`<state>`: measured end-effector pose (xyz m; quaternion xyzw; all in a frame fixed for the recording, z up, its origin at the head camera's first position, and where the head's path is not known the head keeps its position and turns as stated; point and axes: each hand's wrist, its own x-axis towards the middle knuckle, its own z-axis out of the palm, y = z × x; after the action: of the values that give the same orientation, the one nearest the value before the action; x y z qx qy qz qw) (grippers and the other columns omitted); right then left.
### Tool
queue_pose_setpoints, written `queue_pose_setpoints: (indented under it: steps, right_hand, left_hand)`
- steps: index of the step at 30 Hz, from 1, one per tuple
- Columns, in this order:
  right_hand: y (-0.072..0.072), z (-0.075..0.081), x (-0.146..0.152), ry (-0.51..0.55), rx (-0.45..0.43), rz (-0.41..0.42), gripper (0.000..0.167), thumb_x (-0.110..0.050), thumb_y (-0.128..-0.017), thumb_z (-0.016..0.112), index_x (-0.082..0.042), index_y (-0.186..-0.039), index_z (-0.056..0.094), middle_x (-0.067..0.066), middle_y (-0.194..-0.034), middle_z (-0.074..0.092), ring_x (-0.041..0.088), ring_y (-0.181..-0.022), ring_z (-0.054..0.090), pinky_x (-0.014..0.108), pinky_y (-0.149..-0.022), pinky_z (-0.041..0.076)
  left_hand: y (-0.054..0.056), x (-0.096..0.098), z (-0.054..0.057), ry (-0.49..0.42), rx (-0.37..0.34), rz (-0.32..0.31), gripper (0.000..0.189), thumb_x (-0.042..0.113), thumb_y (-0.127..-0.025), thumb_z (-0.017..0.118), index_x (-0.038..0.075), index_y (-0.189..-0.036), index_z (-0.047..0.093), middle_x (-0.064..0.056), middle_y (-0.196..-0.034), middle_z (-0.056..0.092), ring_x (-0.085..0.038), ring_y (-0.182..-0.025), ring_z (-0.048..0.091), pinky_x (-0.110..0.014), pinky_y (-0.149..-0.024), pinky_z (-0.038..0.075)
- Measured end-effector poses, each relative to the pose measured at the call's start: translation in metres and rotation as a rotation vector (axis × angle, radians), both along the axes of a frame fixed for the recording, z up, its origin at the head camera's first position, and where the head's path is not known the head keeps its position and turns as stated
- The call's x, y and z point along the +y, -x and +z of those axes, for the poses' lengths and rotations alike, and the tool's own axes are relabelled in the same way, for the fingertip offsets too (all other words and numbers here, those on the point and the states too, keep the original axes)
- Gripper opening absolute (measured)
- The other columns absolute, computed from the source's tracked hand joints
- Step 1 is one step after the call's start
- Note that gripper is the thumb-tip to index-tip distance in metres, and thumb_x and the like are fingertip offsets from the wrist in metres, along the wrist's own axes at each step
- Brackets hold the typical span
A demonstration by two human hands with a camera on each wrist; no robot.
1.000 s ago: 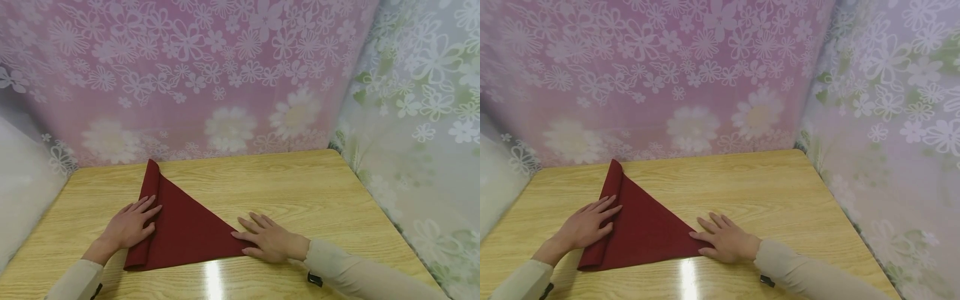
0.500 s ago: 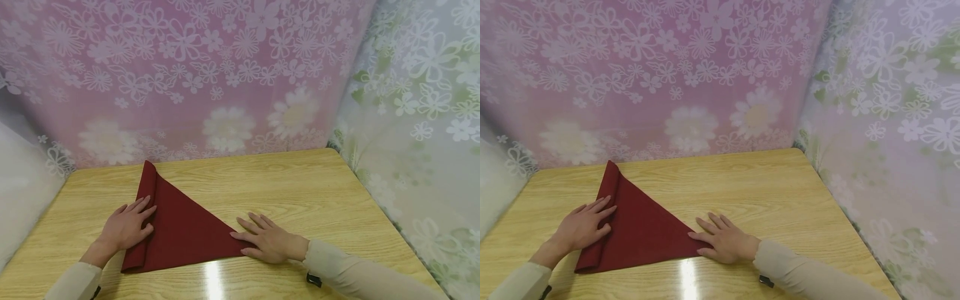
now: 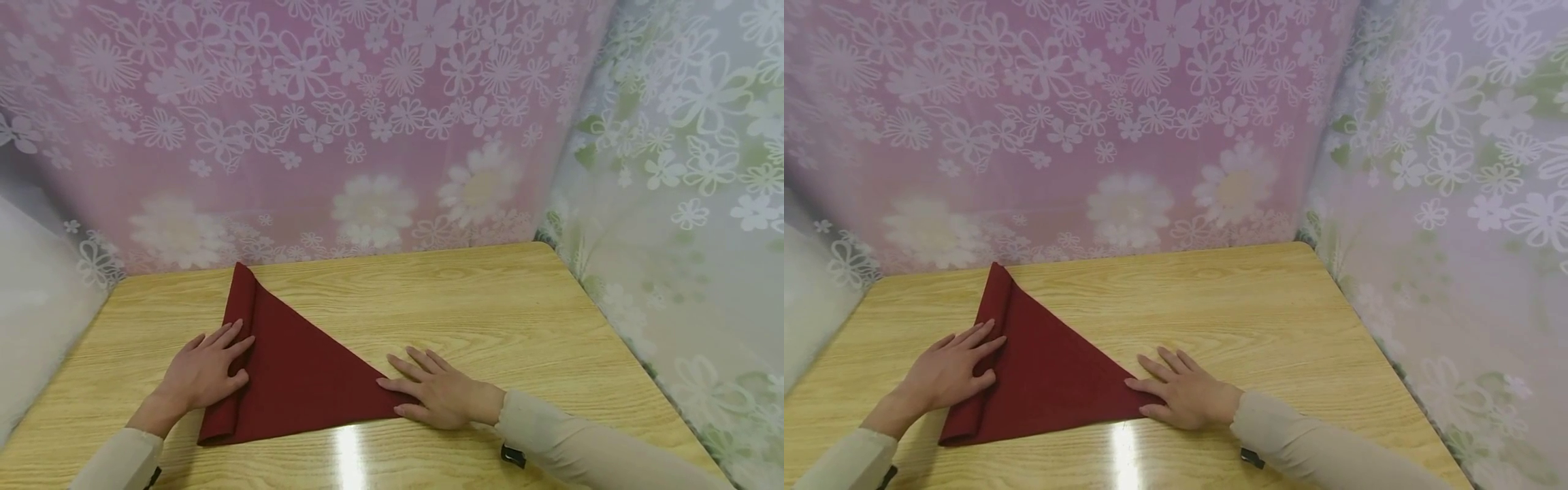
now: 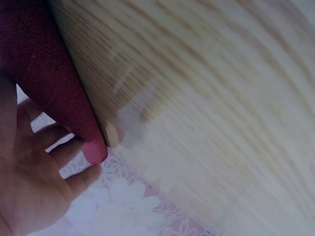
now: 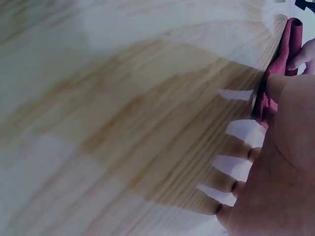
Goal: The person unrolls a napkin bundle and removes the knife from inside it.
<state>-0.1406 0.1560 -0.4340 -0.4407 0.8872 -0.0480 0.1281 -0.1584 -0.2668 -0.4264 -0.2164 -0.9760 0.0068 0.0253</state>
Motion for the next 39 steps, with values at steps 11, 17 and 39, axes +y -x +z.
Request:
queue_pose_setpoints:
  steps: [11, 17, 39]
  right_hand:
    - [0.0, -0.001, 0.0, -0.016, -0.001, -0.012, 0.052, -0.05, -0.103, 0.025, -0.035, -0.152, 0.025, 0.003, -0.159, 0.011, 0.034, -0.144, 0.006, 0.053, -0.113, 0.014]
    - [0.002, -0.002, 0.001, 0.017, -0.007, 0.003, 0.052, -0.05, -0.103, 0.026, -0.032, -0.152, 0.027, 0.007, -0.159, 0.013, 0.038, -0.143, 0.007, 0.056, -0.112, 0.014]
    - [-0.002, 0.004, -0.001, -0.032, -0.003, -0.014, 0.051, -0.048, -0.103, 0.027, -0.033, -0.152, 0.026, 0.004, -0.159, 0.011, 0.034, -0.144, 0.006, 0.052, -0.113, 0.013]
  left_hand:
    - [-0.002, -0.006, 0.0, 0.005, 0.011, -0.007, 0.044, 0.029, -0.091, 0.058, 0.011, -0.131, 0.061, -0.02, -0.147, 0.036, -0.036, -0.134, 0.034, -0.059, -0.101, 0.032]
    - [-0.004, -0.008, 0.005, 0.023, 0.038, -0.011, 0.043, 0.032, -0.091, 0.058, 0.012, -0.13, 0.063, -0.02, -0.146, 0.038, -0.036, -0.133, 0.036, -0.06, -0.1, 0.033]
    - [-0.008, -0.024, 0.004, 0.019, 0.077, 0.016, 0.056, 0.05, -0.088, 0.061, 0.013, -0.13, 0.062, -0.02, -0.145, 0.04, -0.037, -0.131, 0.037, -0.06, -0.099, 0.033]
